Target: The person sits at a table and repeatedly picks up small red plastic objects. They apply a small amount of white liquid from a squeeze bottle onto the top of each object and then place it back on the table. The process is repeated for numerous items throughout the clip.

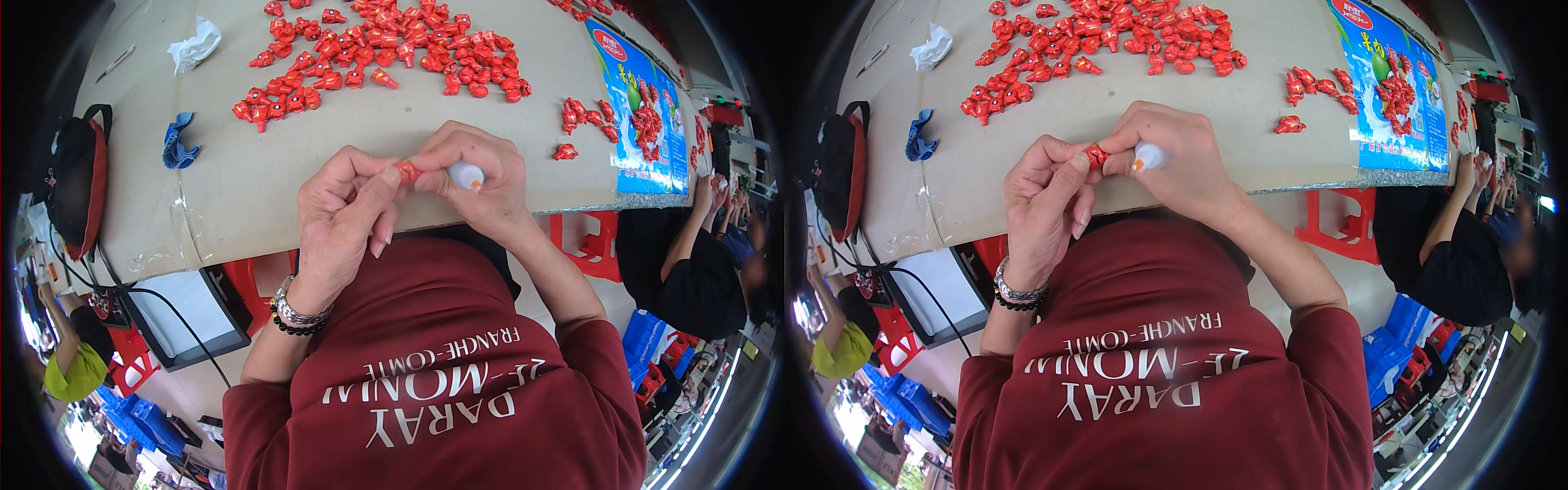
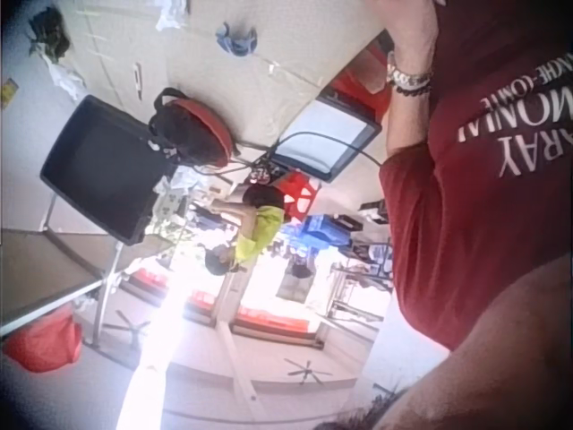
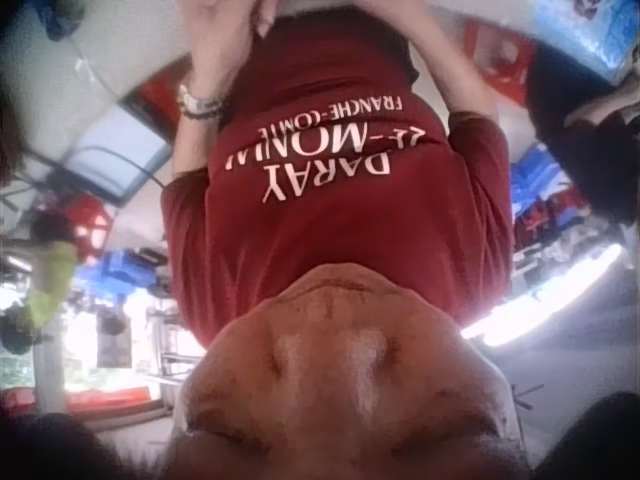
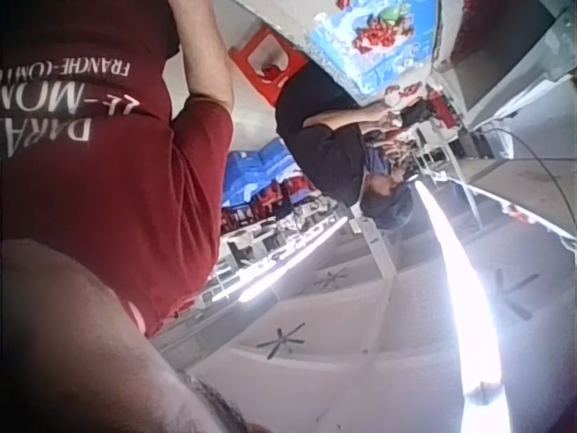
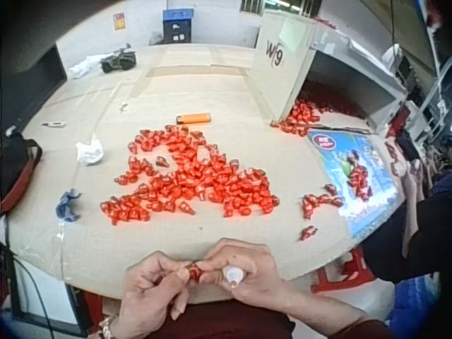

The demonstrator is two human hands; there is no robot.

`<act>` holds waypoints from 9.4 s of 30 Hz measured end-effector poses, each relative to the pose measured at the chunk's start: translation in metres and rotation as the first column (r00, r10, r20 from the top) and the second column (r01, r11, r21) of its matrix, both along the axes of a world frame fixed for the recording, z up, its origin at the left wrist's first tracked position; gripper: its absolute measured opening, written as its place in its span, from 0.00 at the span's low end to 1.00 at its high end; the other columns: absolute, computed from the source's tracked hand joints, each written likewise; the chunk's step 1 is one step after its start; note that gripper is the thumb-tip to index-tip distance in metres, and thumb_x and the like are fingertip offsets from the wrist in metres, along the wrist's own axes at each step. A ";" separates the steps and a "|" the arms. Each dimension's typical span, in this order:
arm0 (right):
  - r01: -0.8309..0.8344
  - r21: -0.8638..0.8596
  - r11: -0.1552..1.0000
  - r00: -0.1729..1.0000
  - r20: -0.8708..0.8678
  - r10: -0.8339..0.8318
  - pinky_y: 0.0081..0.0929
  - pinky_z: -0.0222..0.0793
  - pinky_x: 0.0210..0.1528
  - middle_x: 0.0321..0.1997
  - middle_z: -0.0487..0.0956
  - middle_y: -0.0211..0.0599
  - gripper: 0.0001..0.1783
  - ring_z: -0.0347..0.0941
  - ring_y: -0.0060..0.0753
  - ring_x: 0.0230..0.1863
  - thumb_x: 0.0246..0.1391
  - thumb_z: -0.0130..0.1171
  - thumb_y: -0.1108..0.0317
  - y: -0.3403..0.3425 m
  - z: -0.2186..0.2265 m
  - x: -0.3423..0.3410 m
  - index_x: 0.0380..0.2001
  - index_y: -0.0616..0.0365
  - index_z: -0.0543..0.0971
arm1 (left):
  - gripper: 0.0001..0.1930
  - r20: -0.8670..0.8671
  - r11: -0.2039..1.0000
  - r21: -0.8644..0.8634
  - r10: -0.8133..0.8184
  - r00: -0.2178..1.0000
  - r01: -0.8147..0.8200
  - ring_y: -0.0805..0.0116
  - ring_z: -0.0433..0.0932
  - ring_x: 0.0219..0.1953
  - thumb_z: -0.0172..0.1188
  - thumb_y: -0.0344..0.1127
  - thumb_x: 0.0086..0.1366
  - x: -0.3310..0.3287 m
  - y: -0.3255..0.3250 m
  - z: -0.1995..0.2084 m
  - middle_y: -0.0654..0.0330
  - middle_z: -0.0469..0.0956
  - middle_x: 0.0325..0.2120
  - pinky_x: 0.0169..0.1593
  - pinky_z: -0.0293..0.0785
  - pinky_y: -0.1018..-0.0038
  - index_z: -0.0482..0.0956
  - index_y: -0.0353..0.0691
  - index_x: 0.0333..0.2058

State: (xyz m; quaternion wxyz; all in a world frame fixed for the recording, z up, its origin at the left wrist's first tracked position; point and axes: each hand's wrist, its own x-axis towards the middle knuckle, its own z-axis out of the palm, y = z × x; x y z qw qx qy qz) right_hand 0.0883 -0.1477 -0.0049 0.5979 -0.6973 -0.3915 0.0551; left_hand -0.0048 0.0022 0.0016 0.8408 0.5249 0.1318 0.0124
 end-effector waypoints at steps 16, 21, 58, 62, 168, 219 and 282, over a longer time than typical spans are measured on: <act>0.103 -0.094 0.990 0.975 -0.187 -0.120 0.20 0.69 0.28 0.23 0.79 0.35 0.08 0.74 0.23 0.25 0.38 0.69 0.75 0.002 0.007 -0.003 0.24 0.62 0.79 | 0.05 0.036 0.982 0.182 0.043 0.998 -0.049 0.85 0.64 0.13 0.51 0.25 0.65 -0.004 -0.007 0.002 0.62 0.74 0.20 0.15 0.58 0.87 0.69 0.32 0.39; 0.092 -0.110 0.990 0.976 -0.186 -0.111 0.20 0.68 0.27 0.23 0.78 0.34 0.08 0.73 0.23 0.24 0.39 0.69 0.74 0.000 0.006 -0.004 0.24 0.62 0.79 | 0.05 0.040 0.976 0.211 0.054 0.998 -0.061 0.85 0.65 0.14 0.51 0.25 0.64 -0.003 -0.009 0.002 0.63 0.74 0.19 0.15 0.58 0.87 0.70 0.32 0.38; 0.368 0.028 0.929 0.926 -0.098 -0.364 0.19 0.65 0.28 0.26 0.77 0.32 0.04 0.71 0.20 0.25 0.46 0.63 0.76 -0.038 0.032 -0.004 0.28 0.62 0.79 | 0.16 0.037 0.920 0.388 -0.072 0.997 0.052 0.86 0.63 0.14 0.62 0.30 0.59 0.009 0.000 0.015 0.67 0.72 0.19 0.17 0.55 0.87 0.68 0.34 0.44; 0.701 0.036 0.713 0.711 -0.114 -0.694 0.16 0.64 0.28 0.24 0.75 0.28 0.03 0.69 0.17 0.25 0.48 0.62 0.75 -0.091 0.031 0.015 0.28 0.62 0.79 | 0.09 0.149 0.576 0.816 -0.139 0.979 -0.042 0.87 0.58 0.15 0.64 0.30 0.57 0.028 0.017 0.012 0.72 0.68 0.14 0.19 0.53 0.86 0.71 0.37 0.27; 0.226 0.113 0.968 0.868 0.427 -0.253 0.23 0.69 0.27 0.35 0.80 0.44 0.18 0.75 0.35 0.29 0.34 0.66 0.82 -0.020 0.048 -0.015 0.34 0.62 0.77 | 0.10 0.090 0.728 -0.680 -0.038 0.995 0.090 0.78 0.63 0.23 0.53 0.31 0.65 0.001 0.002 -0.006 0.62 0.75 0.36 0.25 0.61 0.81 0.71 0.40 0.45; 0.208 0.105 0.973 0.930 0.288 -0.229 0.24 0.71 0.32 0.34 0.81 0.46 0.16 0.76 0.35 0.32 0.34 0.66 0.82 -0.024 0.044 -0.018 0.32 0.65 0.76 | 0.07 0.148 0.934 -0.352 0.124 0.981 -0.065 0.77 0.66 0.23 0.55 0.29 0.64 0.002 0.000 -0.005 0.60 0.76 0.37 0.24 0.61 0.81 0.69 0.39 0.40; 0.522 -0.529 0.669 0.829 0.499 -0.252 0.36 0.68 0.30 0.24 0.74 0.35 0.06 0.74 0.41 0.28 0.41 0.58 0.78 0.001 0.029 0.023 0.25 0.56 0.79 | 0.11 0.071 0.843 -0.538 0.054 0.996 -0.007 0.78 0.67 0.22 0.55 0.34 0.65 -0.006 0.008 -0.010 0.65 0.74 0.29 0.25 0.61 0.80 0.71 0.36 0.43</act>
